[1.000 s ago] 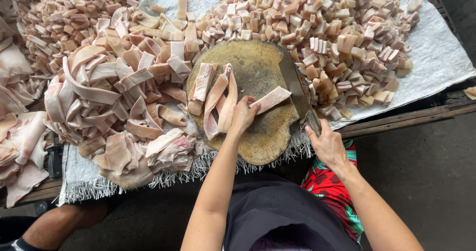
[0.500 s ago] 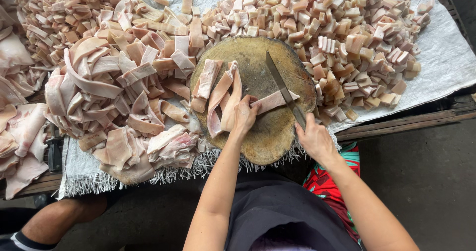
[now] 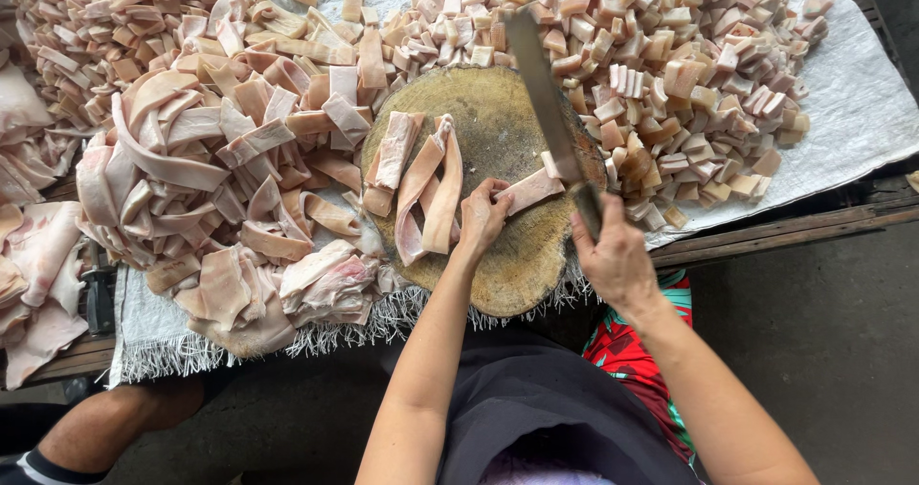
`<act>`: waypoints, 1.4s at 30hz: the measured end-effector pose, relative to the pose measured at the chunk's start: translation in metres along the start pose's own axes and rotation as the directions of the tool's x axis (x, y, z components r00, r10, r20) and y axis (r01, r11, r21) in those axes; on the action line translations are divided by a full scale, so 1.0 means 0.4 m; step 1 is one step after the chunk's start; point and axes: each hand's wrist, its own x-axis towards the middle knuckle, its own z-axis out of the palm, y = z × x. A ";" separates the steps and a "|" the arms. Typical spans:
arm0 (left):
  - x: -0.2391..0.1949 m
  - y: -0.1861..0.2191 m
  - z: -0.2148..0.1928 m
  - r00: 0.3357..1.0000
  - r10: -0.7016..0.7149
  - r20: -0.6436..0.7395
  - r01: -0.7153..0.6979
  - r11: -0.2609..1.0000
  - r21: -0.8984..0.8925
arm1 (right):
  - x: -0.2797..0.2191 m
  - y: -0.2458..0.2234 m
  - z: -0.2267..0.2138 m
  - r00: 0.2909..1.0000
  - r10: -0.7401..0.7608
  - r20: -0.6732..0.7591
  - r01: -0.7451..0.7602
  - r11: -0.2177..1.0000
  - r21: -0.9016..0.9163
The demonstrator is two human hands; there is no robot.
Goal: The person is cutting strips of pork skin into small squares using a cleaver on a wooden cutting board. They pick up strips from a large pile and move the cubed pieces into a secondary pile on the table.
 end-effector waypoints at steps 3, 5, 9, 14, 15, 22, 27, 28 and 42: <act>-0.002 -0.009 -0.010 0.997 0.065 -0.031 -0.064 0.997 0.029 | 0.000 0.068 0.064 0.999 -0.050 0.019 0.052 0.988 -0.144; -0.002 -0.015 -0.011 0.997 0.069 -0.046 -0.068 0.998 0.011 | -0.002 0.092 0.063 0.999 -0.022 0.029 0.026 0.988 -0.149; -0.006 -0.022 -0.004 0.996 0.082 -0.047 -0.082 0.997 -0.009 | -0.004 0.046 -0.014 0.989 0.132 0.068 -0.128 0.989 -0.068; -0.002 0.009 0.020 1.000 0.028 -0.003 -0.028 0.995 -0.100 | -0.017 -0.050 -0.058 0.990 -0.108 -0.087 0.112 0.993 0.038; 0.000 0.016 0.022 0.999 0.037 -0.002 -0.038 0.994 -0.099 | -0.018 -0.053 -0.054 0.983 -0.147 -0.108 0.153 0.987 0.051; 0.014 -0.002 0.022 0.992 0.111 -0.065 -0.113 0.993 -0.019 | -0.009 0.050 0.074 0.991 0.046 0.122 -0.023 0.983 -0.180; 0.010 -0.014 0.035 0.999 0.052 -0.006 -0.053 0.996 -0.078 | -0.013 0.015 -0.017 0.985 0.158 0.068 -0.153 0.985 -0.079; 0.010 -0.011 0.039 0.998 0.058 0.000 -0.058 0.995 -0.077 | -0.019 -0.011 -0.032 0.979 0.193 0.073 -0.186 0.979 -0.087; 0.012 -0.023 0.064 0.983 0.147 -0.112 -0.147 0.989 0.012 | -0.022 0.073 0.115 0.994 -0.109 0.025 0.112 0.951 -0.288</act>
